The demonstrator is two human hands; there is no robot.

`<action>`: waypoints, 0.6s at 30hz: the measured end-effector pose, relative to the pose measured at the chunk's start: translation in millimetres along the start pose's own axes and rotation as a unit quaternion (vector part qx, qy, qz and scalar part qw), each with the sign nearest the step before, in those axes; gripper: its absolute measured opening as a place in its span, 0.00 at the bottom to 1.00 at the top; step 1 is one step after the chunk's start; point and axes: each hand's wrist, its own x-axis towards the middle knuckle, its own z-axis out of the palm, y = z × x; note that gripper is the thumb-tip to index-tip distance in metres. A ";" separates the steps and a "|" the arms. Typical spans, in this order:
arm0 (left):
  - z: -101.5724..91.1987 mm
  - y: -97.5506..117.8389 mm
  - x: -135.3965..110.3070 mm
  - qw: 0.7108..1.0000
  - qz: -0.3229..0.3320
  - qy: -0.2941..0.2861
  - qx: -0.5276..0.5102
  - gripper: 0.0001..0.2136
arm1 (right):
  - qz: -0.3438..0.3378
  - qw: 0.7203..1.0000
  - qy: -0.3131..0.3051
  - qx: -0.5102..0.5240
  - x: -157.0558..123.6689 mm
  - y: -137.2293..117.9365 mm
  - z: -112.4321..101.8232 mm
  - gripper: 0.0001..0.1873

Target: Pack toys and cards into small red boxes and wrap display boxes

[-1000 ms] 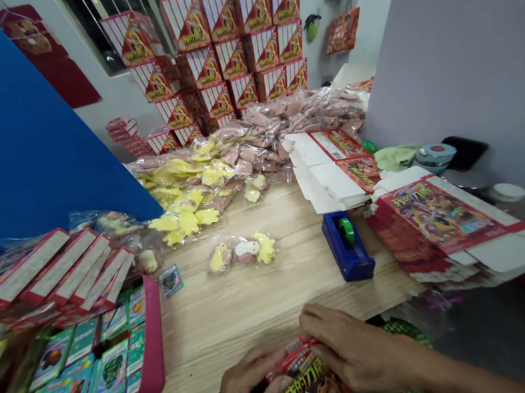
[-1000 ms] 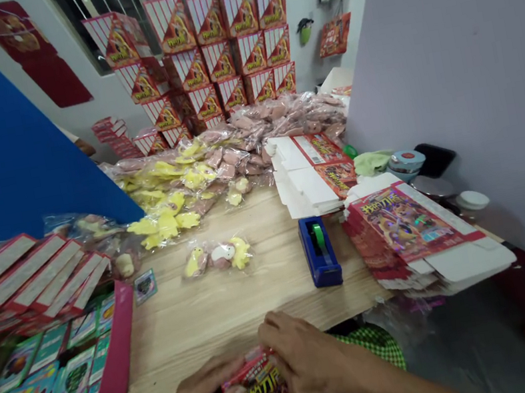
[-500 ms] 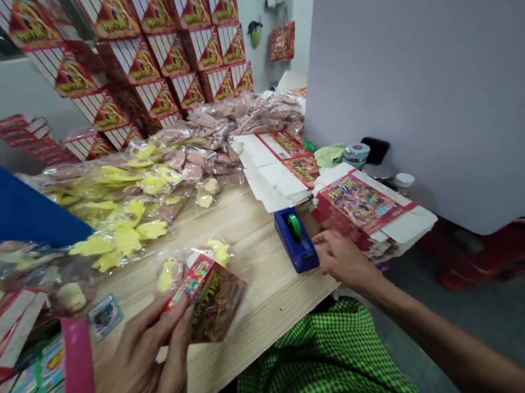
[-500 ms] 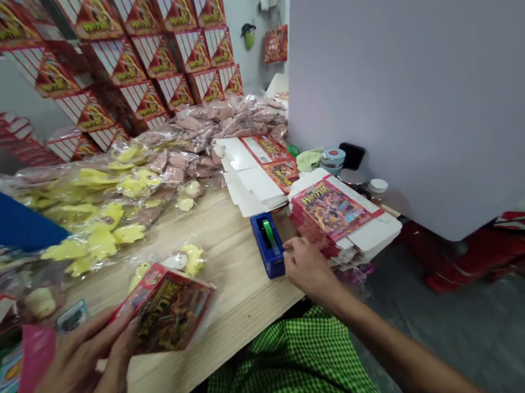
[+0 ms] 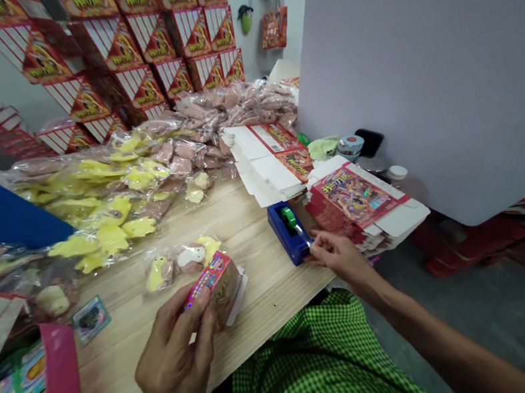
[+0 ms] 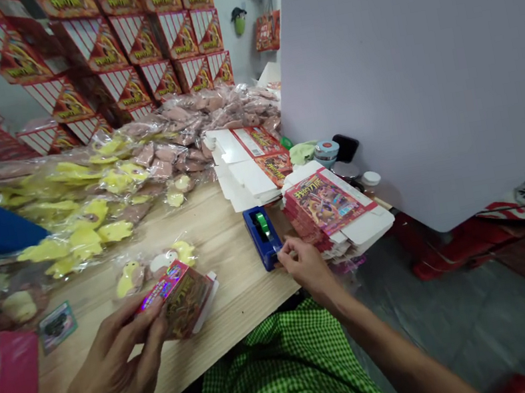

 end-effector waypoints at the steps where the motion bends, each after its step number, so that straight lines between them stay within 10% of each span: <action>1: 2.1 1.0 -0.2 1.000 0.006 0.000 0.007 0.15 | -0.010 1.000 0.013 -0.019 -3.2 7.6 1.9 0.12; 8: 11.8 11.4 2.6 1.000 0.022 0.003 0.004 0.12 | -0.127 0.985 0.063 -0.101 -35.1 -8.2 -7.0 0.10; 18: 7.5 15.8 11.8 0.999 0.050 0.011 0.005 0.10 | -0.122 0.918 -0.330 0.184 -33.0 -102.8 63.7 0.28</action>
